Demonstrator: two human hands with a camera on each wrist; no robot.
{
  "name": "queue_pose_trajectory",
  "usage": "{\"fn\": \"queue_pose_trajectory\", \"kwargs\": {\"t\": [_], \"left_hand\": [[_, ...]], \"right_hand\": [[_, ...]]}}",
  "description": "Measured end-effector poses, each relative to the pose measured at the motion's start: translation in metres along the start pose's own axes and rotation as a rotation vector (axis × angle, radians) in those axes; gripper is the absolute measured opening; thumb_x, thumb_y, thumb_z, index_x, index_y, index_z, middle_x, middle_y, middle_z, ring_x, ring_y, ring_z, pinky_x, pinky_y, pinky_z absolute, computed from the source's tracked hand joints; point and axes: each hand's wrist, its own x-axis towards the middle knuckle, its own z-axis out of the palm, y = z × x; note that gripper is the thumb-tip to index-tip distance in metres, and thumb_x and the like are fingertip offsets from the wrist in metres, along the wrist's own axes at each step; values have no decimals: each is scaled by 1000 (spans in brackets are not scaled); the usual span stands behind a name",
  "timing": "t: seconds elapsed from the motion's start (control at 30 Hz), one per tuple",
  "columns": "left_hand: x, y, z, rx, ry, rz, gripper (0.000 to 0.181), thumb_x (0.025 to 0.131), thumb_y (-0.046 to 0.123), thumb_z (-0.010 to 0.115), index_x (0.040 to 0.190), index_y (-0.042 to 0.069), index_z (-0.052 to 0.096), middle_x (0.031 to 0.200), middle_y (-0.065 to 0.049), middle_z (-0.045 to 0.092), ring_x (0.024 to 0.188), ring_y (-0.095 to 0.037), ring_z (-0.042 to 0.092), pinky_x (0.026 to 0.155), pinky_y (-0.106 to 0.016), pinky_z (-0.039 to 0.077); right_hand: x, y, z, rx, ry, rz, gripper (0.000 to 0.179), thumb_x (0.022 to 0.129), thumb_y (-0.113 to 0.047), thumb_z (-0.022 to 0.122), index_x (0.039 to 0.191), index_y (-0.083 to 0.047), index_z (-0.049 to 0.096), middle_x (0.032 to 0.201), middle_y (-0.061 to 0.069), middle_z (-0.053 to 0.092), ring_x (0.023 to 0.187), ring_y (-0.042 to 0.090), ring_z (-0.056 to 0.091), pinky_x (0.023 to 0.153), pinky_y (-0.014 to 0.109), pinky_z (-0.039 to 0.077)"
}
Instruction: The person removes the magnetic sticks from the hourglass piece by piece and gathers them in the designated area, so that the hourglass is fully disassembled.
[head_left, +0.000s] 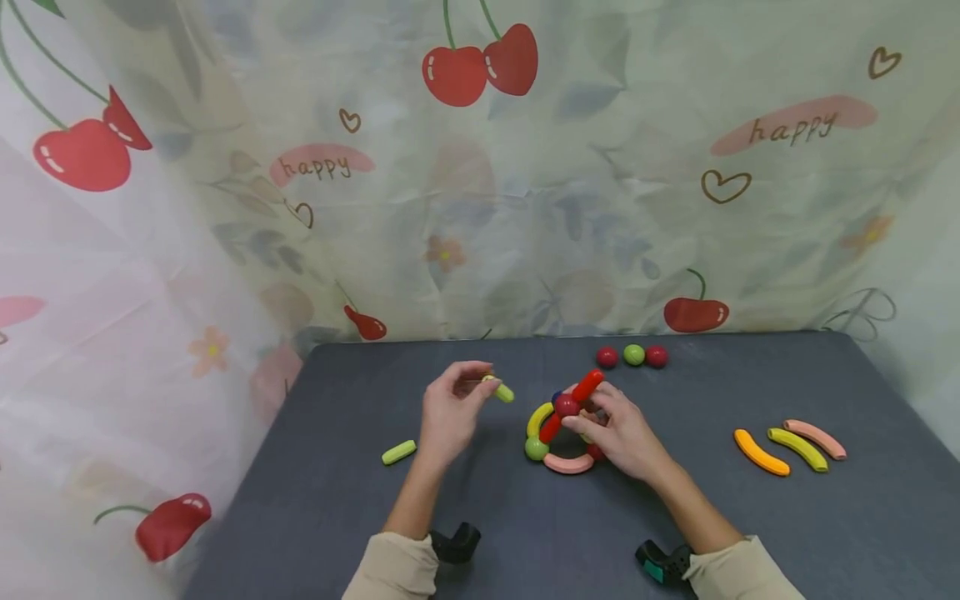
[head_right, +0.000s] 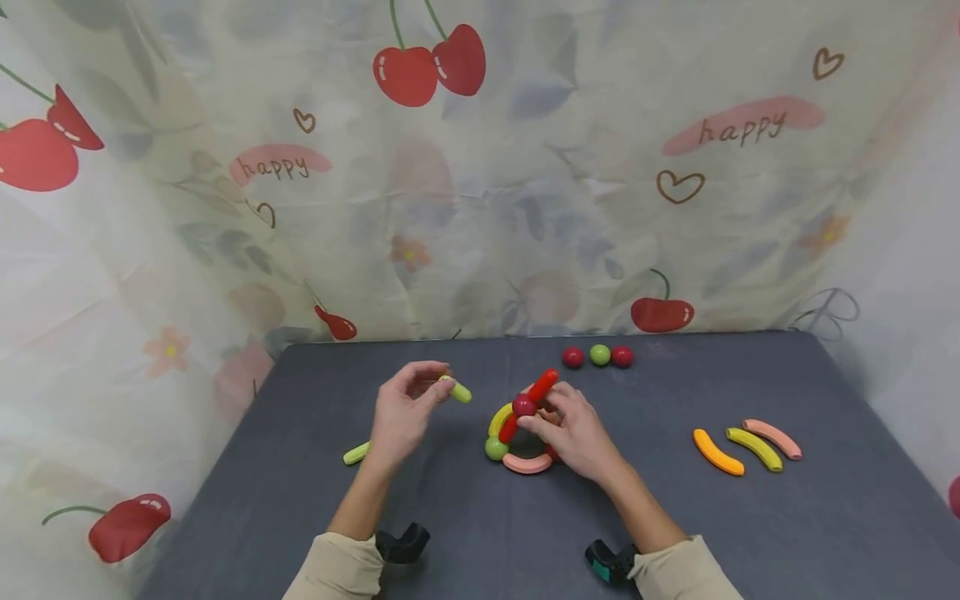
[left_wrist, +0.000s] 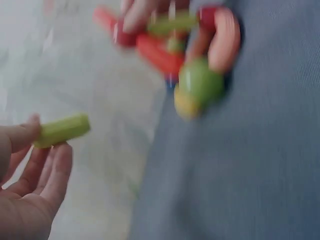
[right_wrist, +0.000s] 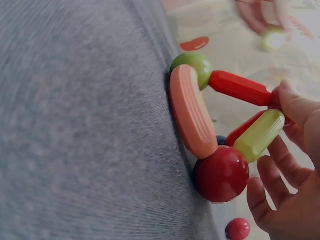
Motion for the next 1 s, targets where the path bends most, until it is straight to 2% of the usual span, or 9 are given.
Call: {"fn": "queue_pose_trajectory", "kwargs": {"t": [0.17,0.3,0.43,0.57,0.7,0.8,0.9,1.0], "left_hand": [[2,-38,-57,39,99,-172,28,94,16,75,120,8,70,115,-11,73,99,-18,73,79,-19,58],[0,-65,-96,172,172,-289,30,96,19,73,124,9,69,118,-10,73,99,-18,74,79,-23,58],[-1,-84,-120,300,222,-369,30,97,22,72,124,11,69,120,-10,73,104,-21,73,82,-28,57],[-1,-96,-132,397,221,-365,27,95,24,74,120,13,72,118,-10,75,106,-25,71,87,-36,53],[-1,-103,-136,497,185,-322,27,94,23,75,118,11,73,114,-11,77,105,-29,72,93,-45,52],[1,-99,-127,513,175,-301,29,93,21,74,120,10,71,118,-12,76,109,-31,71,96,-48,52],[4,-81,-105,449,180,-250,31,93,21,75,123,13,70,121,-10,74,113,-30,68,96,-48,53],[8,-54,-69,329,165,-138,32,91,22,78,122,15,71,118,-6,76,111,-28,67,92,-41,53]], "right_hand": [[3,-4,-4,-14,-4,18,31,94,-32,74,122,-20,68,120,1,61,94,18,59,76,23,51],[3,-8,-6,-22,-26,18,29,97,-32,71,123,-20,67,120,1,60,98,18,63,83,29,57],[3,-10,-5,-55,-31,-2,30,98,-31,69,126,-21,68,117,0,62,98,16,62,84,35,58],[3,-10,-3,-71,-25,4,33,98,-32,69,130,-21,68,116,1,64,95,15,61,82,32,56],[2,-10,0,-42,-24,42,39,98,-36,69,133,-20,67,117,-1,65,96,15,63,83,29,55],[1,-9,2,-18,-12,57,45,95,-38,72,136,-20,66,117,-4,65,98,15,63,84,29,55],[0,-7,5,-24,16,52,48,92,-38,76,136,-20,67,114,-5,66,96,15,60,82,28,53],[-1,-6,9,-38,51,46,43,91,-35,77,130,-18,70,110,-4,65,90,12,57,77,25,51]]}}
